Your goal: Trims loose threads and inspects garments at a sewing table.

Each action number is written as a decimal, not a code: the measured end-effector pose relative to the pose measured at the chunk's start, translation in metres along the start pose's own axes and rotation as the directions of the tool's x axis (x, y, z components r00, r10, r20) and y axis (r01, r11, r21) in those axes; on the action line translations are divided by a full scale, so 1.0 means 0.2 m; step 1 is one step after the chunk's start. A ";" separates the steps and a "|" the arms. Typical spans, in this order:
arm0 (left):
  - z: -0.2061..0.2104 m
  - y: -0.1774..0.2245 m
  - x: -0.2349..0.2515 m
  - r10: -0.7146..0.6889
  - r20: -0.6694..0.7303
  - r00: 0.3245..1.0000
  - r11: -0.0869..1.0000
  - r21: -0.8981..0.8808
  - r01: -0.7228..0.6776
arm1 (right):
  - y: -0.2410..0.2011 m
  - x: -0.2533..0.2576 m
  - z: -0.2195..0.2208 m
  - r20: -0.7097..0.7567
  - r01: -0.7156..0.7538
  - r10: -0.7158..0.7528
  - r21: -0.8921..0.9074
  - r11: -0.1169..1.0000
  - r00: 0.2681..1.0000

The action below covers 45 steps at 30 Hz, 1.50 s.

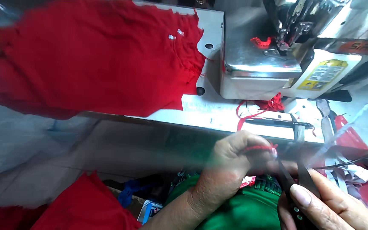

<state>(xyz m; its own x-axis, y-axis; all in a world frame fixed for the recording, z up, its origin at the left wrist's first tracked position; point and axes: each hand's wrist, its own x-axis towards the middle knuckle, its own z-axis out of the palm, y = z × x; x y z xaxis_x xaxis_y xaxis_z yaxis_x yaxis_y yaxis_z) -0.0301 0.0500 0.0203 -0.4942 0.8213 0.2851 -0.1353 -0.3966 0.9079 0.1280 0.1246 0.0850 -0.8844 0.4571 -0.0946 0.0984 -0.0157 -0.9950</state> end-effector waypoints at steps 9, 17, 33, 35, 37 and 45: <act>-0.01 0.01 0.00 0.091 0.008 0.996 0.988 0.128 -0.091 | -0.01 0.00 -0.02 0.039 -0.040 0.039 0.026 0.999 0.998; -0.02 0.02 0.00 0.130 0.025 0.991 0.978 0.159 -0.132 | -0.01 0.01 -0.02 0.063 -0.070 0.065 0.074 0.995 0.996; -0.03 0.02 0.01 0.178 0.060 0.982 0.965 0.185 -0.187 | -0.02 0.01 -0.03 0.072 -0.113 0.100 0.203 0.973 0.992; -0.03 0.02 0.00 0.172 0.051 0.984 0.964 0.196 -0.179 | -0.02 0.01 -0.03 0.077 -0.112 0.098 0.197 0.974 0.992; -0.02 0.02 0.00 0.158 0.035 0.987 0.963 0.215 -0.162 | -0.01 0.01 -0.03 0.077 -0.108 0.094 0.198 0.974 0.993; -0.02 0.03 0.00 0.158 0.041 0.987 0.963 0.214 -0.163 | -0.02 0.01 -0.03 0.084 -0.130 0.116 0.191 0.973 0.990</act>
<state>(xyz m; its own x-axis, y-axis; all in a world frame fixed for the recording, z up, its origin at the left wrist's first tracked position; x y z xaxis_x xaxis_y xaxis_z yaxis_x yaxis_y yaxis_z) -0.0351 0.0459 0.0246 -0.4739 0.7642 0.4375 0.1340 -0.4284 0.8936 0.1288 0.1312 0.0899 -0.9021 0.3761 -0.2116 0.1236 -0.2446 -0.9617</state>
